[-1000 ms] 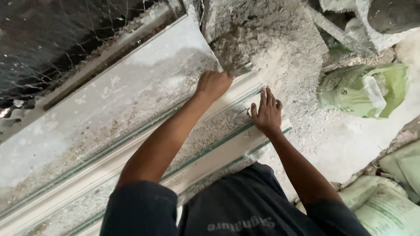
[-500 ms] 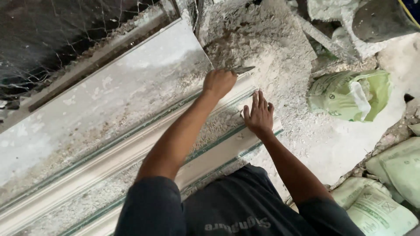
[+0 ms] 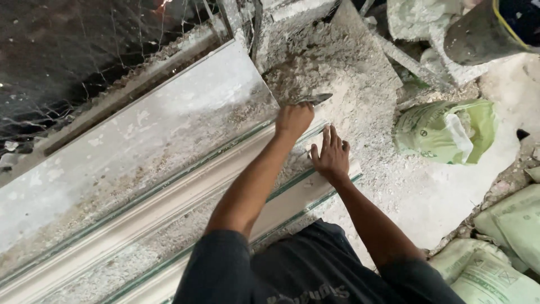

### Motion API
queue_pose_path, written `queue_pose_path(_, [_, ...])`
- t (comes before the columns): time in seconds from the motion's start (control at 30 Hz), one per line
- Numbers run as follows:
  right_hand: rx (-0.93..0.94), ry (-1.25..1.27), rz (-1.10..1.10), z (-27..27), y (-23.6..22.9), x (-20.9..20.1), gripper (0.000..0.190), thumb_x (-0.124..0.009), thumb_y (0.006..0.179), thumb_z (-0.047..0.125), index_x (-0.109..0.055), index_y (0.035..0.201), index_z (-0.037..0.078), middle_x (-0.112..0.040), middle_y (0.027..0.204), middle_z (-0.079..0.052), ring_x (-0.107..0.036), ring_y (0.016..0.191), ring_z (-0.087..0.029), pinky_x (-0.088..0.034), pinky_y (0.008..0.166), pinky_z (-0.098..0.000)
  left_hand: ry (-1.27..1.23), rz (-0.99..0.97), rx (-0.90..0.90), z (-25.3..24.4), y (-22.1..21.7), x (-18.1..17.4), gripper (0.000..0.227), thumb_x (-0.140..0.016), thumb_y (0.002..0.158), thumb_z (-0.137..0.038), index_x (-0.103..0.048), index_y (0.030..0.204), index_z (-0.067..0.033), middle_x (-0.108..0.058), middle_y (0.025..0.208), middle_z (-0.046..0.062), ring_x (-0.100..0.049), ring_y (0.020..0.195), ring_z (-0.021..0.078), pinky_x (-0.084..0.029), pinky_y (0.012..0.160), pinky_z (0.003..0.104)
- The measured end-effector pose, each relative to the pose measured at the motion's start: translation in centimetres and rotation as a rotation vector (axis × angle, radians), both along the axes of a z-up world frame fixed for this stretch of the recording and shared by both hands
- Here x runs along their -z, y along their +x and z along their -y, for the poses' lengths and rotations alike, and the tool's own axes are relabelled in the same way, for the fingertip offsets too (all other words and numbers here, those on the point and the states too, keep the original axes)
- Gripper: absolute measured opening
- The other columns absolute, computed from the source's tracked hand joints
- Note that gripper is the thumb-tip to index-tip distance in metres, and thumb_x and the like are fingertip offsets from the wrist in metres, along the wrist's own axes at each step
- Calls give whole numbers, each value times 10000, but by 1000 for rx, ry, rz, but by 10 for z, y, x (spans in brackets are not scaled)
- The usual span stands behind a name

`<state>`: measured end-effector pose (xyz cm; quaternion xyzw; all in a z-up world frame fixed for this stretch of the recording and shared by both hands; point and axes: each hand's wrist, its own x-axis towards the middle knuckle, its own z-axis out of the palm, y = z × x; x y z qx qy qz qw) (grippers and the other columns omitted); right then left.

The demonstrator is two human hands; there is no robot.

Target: The person scrapes white dust and debris off of several long white moldings using a metal scraper. They work along the length of the moldings, clearing the surface and edges of the accumulated white powder.

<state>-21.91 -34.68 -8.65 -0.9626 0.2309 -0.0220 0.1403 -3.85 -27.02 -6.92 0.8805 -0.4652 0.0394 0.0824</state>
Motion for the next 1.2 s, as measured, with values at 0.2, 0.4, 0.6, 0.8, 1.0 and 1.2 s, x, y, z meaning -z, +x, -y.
queue_pose_path(0.2, [-15, 15, 49, 4, -2, 6, 735, -442, 1030, 448, -314, 1591, -9, -357, 1618, -240, -413, 1437, -376, -261, 1183, -546, 4, -224, -92, -64, 24, -14, 232, -584, 970, -203, -762, 881, -84, -763, 886, 154, -745, 732, 296, -591, 605, 459])
queue_pose_path(0.4, [-28, -33, -15, 2, 3, -1, 729, -457, 1025, 464, -326, 1560, -13, -339, 1617, -234, -413, 1432, -368, -246, 1165, -561, 310, -649, -399, -275, 22, -61, 404, -451, 1059, -516, -675, 1219, -220, -675, 697, 75, -596, 525, 202, -543, 512, 386])
queue_pose_path(0.6, [-16, -19, -91, 2, 2, -1, 770, -436, 1028, 499, -297, 1578, -22, -293, 1647, -229, -413, 1429, -361, -257, 1158, -563, 271, -633, -544, -290, 19, -34, 422, -453, 1048, -548, -672, 1316, -307, -636, 635, 21, -488, 444, 155, -449, 436, 336])
queue_pose_path(0.8, [-9, -19, -50, 0, 1, -2, 741, -434, 1027, 471, -313, 1562, -29, -314, 1618, -236, -425, 1395, -371, -268, 1118, -573, -125, -514, -482, -56, 9, -2, 322, -587, 998, -472, -750, 943, -199, -719, 735, 24, -623, 591, 191, -475, 564, 392])
queue_pose_path(1.0, [11, 14, 77, 4, -4, 9, 693, -454, 1006, 417, -384, 1551, -4, -419, 1593, -215, -469, 1402, -345, -302, 1161, -521, -249, -417, -222, 27, -26, -50, 302, -601, 1000, -374, -704, 1025, -91, -743, 941, 148, -730, 877, 364, -589, 732, 512])
queue_pose_path(1.2, [23, 15, 62, 4, 0, 8, 668, -443, 1020, 388, -383, 1542, -25, -419, 1593, -207, -457, 1412, -357, -294, 1153, -528, -186, -542, -108, -86, -53, -73, 321, -587, 1000, -345, -665, 1197, -104, -750, 994, 167, -727, 853, 378, -576, 723, 510])
